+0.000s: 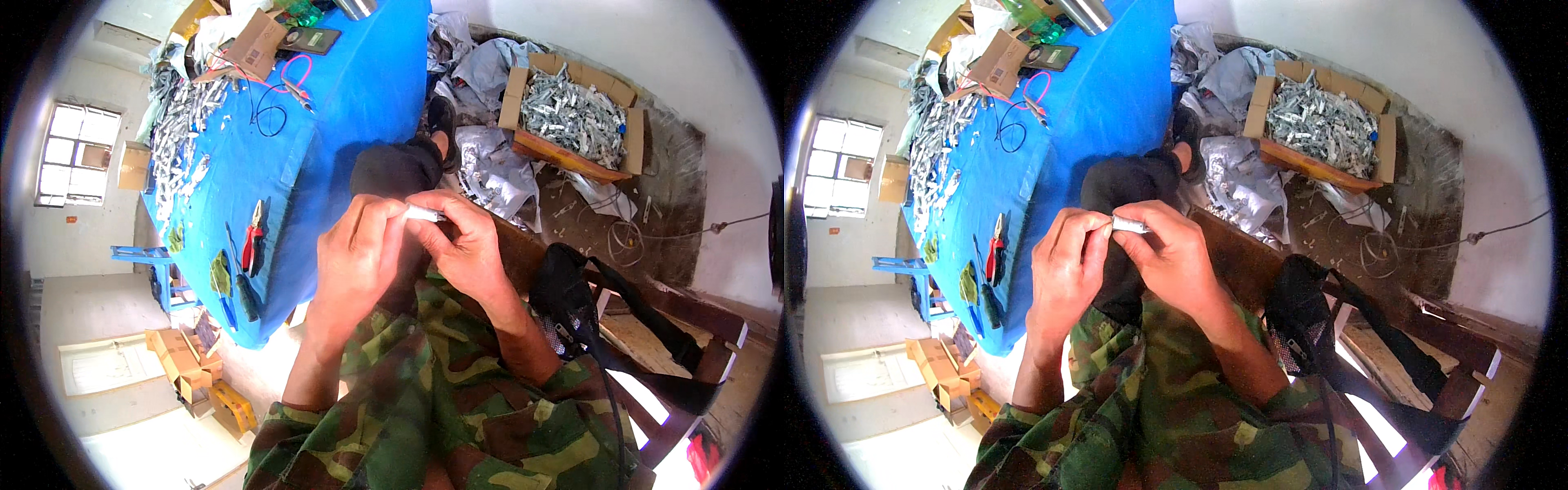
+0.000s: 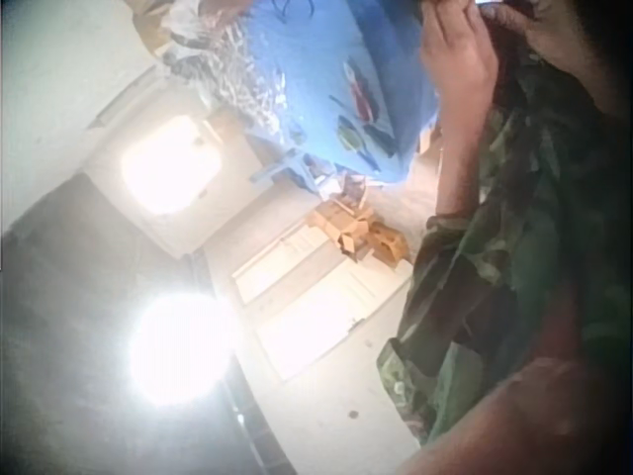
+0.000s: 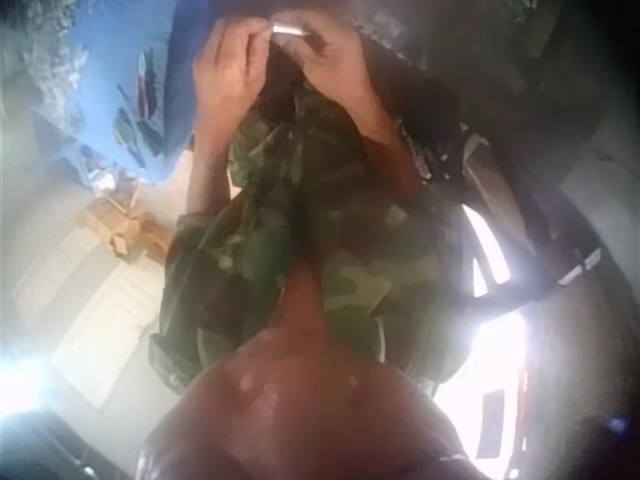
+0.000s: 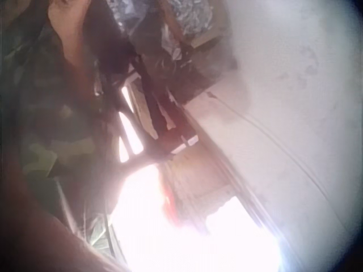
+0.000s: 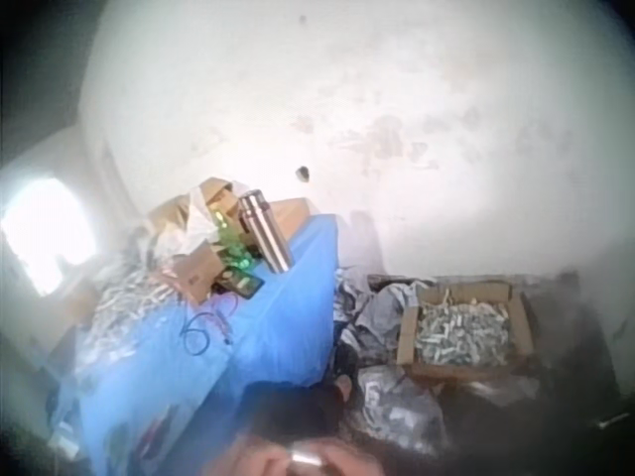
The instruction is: The person cleans a small metal component with a cloth and then uses a screwdriver and pliers to assemble and tighten screws on a metal part while sitting at a table.
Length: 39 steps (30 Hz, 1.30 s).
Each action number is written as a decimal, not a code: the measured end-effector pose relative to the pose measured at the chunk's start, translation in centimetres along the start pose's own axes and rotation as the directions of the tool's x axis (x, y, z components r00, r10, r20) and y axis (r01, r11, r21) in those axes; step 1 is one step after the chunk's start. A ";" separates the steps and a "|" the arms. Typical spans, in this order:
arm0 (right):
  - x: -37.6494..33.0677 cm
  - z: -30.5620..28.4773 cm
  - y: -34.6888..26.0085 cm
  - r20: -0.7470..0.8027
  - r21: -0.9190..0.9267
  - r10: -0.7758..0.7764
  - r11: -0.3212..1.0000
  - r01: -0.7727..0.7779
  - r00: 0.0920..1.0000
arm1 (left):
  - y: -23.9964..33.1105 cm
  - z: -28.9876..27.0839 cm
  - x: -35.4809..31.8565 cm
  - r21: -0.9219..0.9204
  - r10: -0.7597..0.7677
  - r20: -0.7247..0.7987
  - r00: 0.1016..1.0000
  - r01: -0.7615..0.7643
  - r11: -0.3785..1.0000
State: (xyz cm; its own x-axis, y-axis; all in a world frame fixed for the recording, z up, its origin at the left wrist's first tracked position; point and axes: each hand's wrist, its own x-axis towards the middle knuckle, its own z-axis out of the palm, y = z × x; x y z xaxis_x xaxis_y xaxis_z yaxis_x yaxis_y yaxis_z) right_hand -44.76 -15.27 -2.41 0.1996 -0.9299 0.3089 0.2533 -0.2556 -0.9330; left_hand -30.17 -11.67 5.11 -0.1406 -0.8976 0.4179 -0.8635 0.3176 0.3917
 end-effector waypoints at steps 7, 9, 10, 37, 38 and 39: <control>0.3 -0.6 0.5 0.028 -0.110 -0.167 0.980 0.169 0.986 | 0.1 -0.6 0.5 0.033 0.030 0.061 0.998 -0.032 0.999; 0.3 -0.7 0.7 0.031 -0.113 -0.169 0.979 0.171 0.985 | 0.1 -0.5 0.7 0.051 0.047 0.097 0.994 -0.052 0.997; 0.3 -0.8 0.8 0.028 -0.115 -0.169 0.979 0.171 0.985 | 0.0 -0.3 0.7 0.066 0.059 0.093 0.994 -0.065 0.996; -1.3 -1.2 3.9 -0.059 0.609 0.296 0.768 -0.200 0.953 | -1.3 1.9 -0.6 -0.418 -0.411 -0.014 0.912 0.368 0.830; -1.3 -1.4 4.1 -0.039 0.635 0.289 0.746 -0.200 0.956 | -0.7 2.0 -0.6 -0.457 -0.412 0.031 0.910 0.380 0.804; -1.3 -1.4 4.1 -0.019 0.661 0.282 0.724 -0.200 0.959 | -0.2 2.1 -0.5 -0.494 -0.411 0.076 0.908 0.393 0.776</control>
State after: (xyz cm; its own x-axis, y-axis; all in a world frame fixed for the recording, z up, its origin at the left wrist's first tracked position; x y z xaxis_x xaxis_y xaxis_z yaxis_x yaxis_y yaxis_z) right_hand -45.34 -15.50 -6.89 0.2451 -0.9690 0.0300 0.7689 0.1754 -0.6148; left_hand -30.94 -11.97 3.07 0.1909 -0.9691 0.1563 -0.4862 0.0449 0.8727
